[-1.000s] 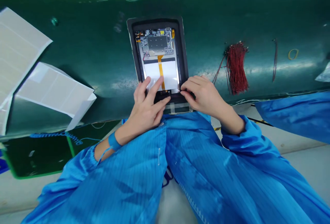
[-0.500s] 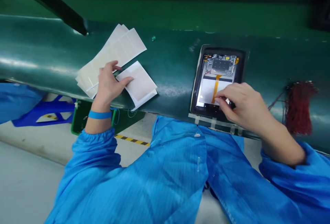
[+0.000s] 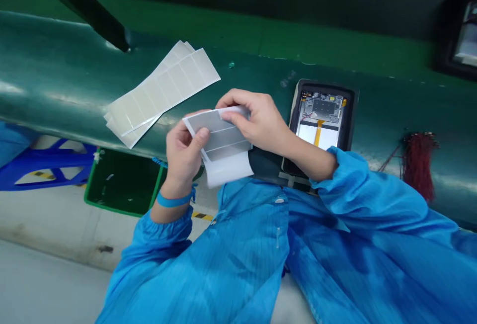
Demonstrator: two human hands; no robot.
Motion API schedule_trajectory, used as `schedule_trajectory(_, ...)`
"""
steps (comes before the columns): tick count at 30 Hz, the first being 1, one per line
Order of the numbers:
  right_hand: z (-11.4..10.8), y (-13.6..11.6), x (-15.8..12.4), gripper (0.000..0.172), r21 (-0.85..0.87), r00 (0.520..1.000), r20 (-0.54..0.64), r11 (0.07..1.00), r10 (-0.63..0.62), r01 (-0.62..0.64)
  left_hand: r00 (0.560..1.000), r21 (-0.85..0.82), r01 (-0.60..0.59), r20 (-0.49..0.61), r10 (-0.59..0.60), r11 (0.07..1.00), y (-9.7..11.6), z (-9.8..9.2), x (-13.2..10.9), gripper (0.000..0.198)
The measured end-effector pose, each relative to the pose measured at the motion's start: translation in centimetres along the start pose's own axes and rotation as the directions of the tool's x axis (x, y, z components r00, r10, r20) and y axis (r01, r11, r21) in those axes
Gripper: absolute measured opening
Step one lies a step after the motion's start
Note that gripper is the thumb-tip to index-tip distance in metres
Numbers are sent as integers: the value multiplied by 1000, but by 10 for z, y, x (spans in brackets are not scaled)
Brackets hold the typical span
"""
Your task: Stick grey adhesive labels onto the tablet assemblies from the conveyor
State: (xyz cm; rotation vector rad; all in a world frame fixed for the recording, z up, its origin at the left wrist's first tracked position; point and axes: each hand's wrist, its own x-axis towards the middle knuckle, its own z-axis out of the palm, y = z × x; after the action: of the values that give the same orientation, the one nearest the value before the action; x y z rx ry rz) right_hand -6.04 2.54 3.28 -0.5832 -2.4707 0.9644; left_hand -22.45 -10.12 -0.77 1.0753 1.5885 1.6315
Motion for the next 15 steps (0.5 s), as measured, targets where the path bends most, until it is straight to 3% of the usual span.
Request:
schedule_trajectory(3, 6, 3, -7, 33, -113, 997, -69, 993, 21, -29, 993, -35, 74, -95, -77, 997, -10, 11, -8, 40)
schedule_trajectory(7, 21, 8, -12, 41, -200, 987, -152, 980, -46, 15, 977, -56, 87, -190, -96, 995, -12, 26, -12, 36)
schedule_trajectory(15, 29, 11, -21, 51, -195, 990, -113, 979, -84, 61, 958, -111, 93, -263, -119, 989, -13, 38, -12, 39)
